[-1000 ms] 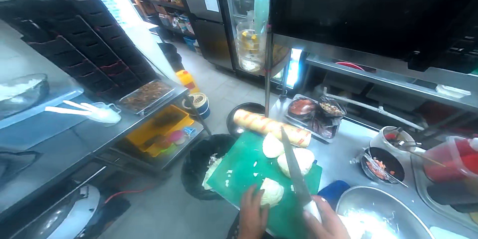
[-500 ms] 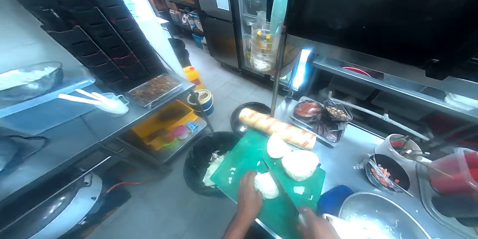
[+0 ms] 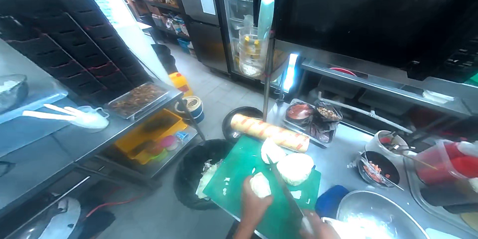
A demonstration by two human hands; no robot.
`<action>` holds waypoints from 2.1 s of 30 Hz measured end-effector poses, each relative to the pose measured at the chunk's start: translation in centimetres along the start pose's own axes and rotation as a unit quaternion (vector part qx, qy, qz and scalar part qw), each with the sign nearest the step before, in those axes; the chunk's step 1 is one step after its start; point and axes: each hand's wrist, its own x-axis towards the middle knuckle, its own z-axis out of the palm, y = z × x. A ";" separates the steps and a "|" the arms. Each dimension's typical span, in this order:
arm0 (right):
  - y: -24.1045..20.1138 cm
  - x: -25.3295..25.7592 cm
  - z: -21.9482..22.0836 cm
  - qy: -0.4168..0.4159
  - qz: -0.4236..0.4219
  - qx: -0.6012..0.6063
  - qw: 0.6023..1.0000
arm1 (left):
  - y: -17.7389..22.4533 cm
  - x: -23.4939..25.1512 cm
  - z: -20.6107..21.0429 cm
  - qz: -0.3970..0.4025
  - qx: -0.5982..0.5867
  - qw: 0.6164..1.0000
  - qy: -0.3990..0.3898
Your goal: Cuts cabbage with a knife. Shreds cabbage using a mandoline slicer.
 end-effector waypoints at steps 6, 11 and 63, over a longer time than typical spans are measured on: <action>0.8 0.1 0.4 -0.005 -0.017 0.027 0.999 | -0.1 2.3 -7.1 -0.296 -0.471 0.800 -0.224; -0.1 0.8 0.9 -0.039 -0.028 -0.020 0.999 | 0.1 4.3 -6.7 -0.369 -0.338 0.834 -0.230; -5.3 12.3 10.3 -0.153 0.133 -0.201 0.958 | -4.6 6.0 -7.2 -0.040 0.184 0.976 -0.111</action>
